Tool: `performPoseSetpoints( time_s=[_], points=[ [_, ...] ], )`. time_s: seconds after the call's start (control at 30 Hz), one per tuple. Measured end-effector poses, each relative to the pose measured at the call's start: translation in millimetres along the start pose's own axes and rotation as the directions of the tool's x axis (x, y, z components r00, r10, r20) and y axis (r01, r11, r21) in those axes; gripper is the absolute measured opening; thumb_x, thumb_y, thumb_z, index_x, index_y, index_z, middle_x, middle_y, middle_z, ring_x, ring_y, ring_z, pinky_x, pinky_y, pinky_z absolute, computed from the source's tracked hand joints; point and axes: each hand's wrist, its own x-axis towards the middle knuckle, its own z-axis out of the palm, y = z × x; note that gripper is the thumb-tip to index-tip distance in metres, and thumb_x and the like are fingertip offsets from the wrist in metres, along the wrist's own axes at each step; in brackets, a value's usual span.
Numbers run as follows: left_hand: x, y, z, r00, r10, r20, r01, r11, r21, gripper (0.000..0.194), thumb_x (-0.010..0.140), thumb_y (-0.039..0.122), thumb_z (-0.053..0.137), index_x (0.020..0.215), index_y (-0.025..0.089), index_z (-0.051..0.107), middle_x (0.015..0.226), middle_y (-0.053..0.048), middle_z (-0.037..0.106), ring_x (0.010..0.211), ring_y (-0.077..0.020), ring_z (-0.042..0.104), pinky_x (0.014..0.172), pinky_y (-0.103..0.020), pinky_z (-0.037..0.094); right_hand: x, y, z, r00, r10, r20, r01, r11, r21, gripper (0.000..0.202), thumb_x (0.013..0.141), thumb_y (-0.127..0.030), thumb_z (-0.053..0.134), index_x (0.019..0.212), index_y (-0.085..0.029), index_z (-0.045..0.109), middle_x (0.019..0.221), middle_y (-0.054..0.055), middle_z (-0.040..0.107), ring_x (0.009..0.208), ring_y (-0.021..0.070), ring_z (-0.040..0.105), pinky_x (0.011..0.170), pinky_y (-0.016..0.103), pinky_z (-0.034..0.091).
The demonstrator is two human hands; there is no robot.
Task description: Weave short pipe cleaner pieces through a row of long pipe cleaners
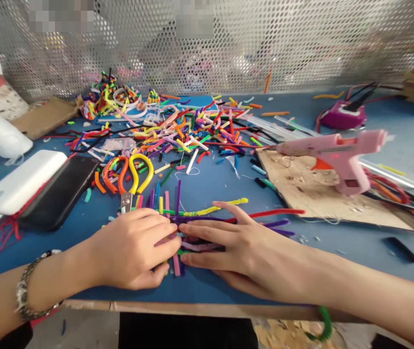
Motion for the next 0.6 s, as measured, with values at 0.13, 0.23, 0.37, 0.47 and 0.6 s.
performPoseSetpoints(
  time_s=[0.13,0.23,0.37,0.47,0.6],
  points=[
    [2,-1,-5.7,0.999,0.014,0.046,-0.014,1.000,0.000,0.024,0.082,0.022,0.049,0.094,0.015,0.068,0.092,-0.007,0.072,0.083,-0.0221,0.066,0.074,-0.035,0.053,1,-2,-1,1.000,0.008,0.009,-0.009,0.999,0.039,0.041,0.092,-0.016,0.038,0.127,-0.030,0.054,0.141,0.007,0.047,0.130,0.0193,0.043,0.108,0.052,0.016],
    [4,-3,-14.3,0.987,-0.045,0.153,0.053,0.998,-0.047,0.024,0.082,0.025,0.053,0.098,0.017,0.069,0.102,-0.005,0.072,0.090,-0.0220,0.067,0.081,-0.034,0.052,3,-4,-6,1.000,-0.010,-0.007,0.011,0.998,0.066,0.041,0.089,-0.013,0.042,0.124,-0.027,0.057,0.139,0.008,0.049,0.126,0.0201,0.046,0.108,0.051,0.015],
    [7,-4,-26.7,0.915,-0.197,0.353,0.236,0.969,-0.069,0.024,0.086,0.025,0.053,0.103,0.024,0.070,0.107,0.001,0.072,0.095,-0.0168,0.066,0.085,-0.026,0.049,3,-5,-20,0.995,0.058,-0.085,-0.047,0.991,0.125,0.030,0.089,-0.016,0.045,0.110,-0.023,0.065,0.120,0.006,0.061,0.112,0.0178,0.057,0.110,0.051,0.010],
    [14,-14,-34.9,0.887,-0.322,0.331,0.339,0.941,0.007,0.027,0.092,0.025,0.045,0.101,0.024,0.070,0.101,0.001,0.073,0.090,-0.0137,0.067,0.080,-0.022,0.049,-2,-6,-36,0.974,0.114,-0.196,-0.091,0.988,0.122,0.025,0.091,-0.022,0.044,0.100,-0.022,0.067,0.107,0.003,0.064,0.099,0.0147,0.061,0.110,0.049,0.012],
    [31,-38,-38.4,0.833,-0.510,0.214,0.492,0.860,0.137,0.026,0.093,0.024,0.045,0.102,0.019,0.069,0.098,-0.003,0.072,0.090,-0.0183,0.066,0.081,-0.030,0.050,-11,-6,-58,0.913,0.154,-0.378,-0.161,0.987,0.015,0.024,0.091,-0.027,0.041,0.089,-0.023,0.065,0.097,0.001,0.067,0.091,0.0148,0.063,0.106,0.049,0.020]
  ],
)
